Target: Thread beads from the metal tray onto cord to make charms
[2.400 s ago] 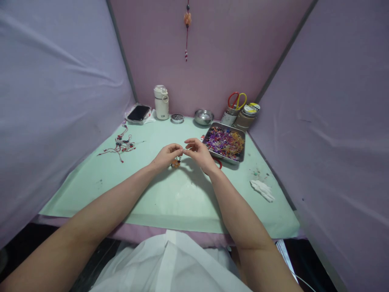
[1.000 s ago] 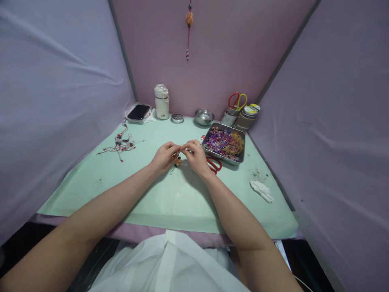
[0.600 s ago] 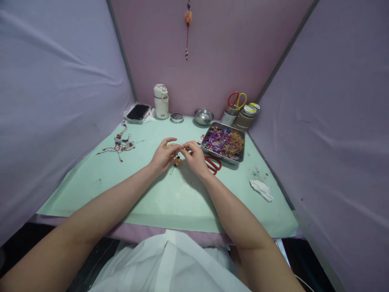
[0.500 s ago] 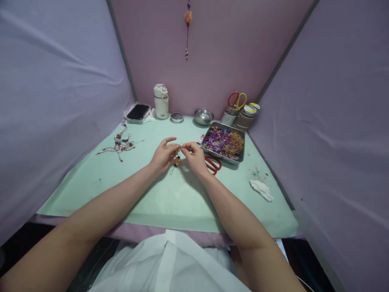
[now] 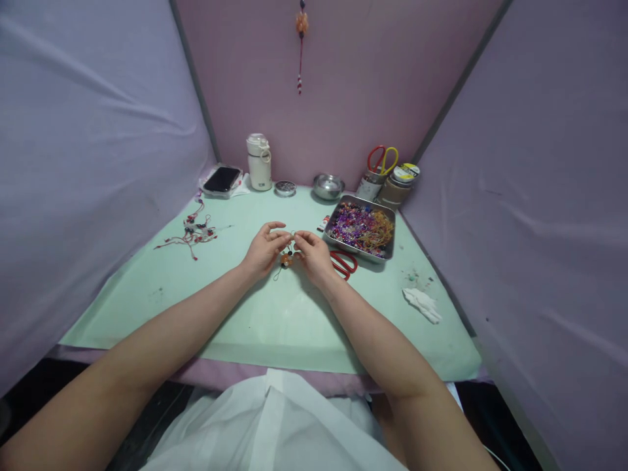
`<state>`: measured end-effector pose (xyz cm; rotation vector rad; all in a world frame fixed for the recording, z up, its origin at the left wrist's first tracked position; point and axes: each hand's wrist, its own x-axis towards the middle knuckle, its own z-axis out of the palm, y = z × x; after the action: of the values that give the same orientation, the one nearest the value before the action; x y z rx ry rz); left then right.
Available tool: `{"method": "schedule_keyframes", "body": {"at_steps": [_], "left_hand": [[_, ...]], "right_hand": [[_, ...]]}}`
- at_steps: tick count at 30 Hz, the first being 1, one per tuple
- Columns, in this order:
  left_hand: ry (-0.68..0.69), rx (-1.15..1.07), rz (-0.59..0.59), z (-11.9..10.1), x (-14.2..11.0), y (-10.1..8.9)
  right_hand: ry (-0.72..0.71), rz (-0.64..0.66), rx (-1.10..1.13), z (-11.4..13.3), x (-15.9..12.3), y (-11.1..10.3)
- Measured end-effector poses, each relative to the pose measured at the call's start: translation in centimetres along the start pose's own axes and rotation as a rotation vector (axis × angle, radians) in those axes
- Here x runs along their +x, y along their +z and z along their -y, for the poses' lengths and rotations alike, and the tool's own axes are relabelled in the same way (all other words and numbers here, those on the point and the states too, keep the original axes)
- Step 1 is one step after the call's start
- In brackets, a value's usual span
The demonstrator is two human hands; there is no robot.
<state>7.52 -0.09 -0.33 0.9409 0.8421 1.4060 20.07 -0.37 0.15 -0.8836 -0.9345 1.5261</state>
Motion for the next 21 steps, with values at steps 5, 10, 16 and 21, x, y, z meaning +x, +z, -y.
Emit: {"method": "schedule_keyframes", "body": {"at_steps": [5, 10, 16, 21], "left_hand": [[-0.006, 0.045, 0.015, -0.09, -0.07, 0.07], [-0.003, 0.116, 0.006, -0.39, -0.16, 0.21], [0.016, 0.126, 0.021, -0.49, -0.19, 0.14], [0.024, 0.173, 0.045, -0.74, -0.30, 0.29]], "right_hand": [[0.049, 0.051, 0.008, 0.16, 0.12, -0.20], [0.023, 0.061, -0.044, 0.06, 0.24, -0.31], [0.102, 0.063, 0.051, 0.55, 0.11, -0.25], [0.198, 0.104, 0.098, 0.96, 0.19, -0.70]]}}
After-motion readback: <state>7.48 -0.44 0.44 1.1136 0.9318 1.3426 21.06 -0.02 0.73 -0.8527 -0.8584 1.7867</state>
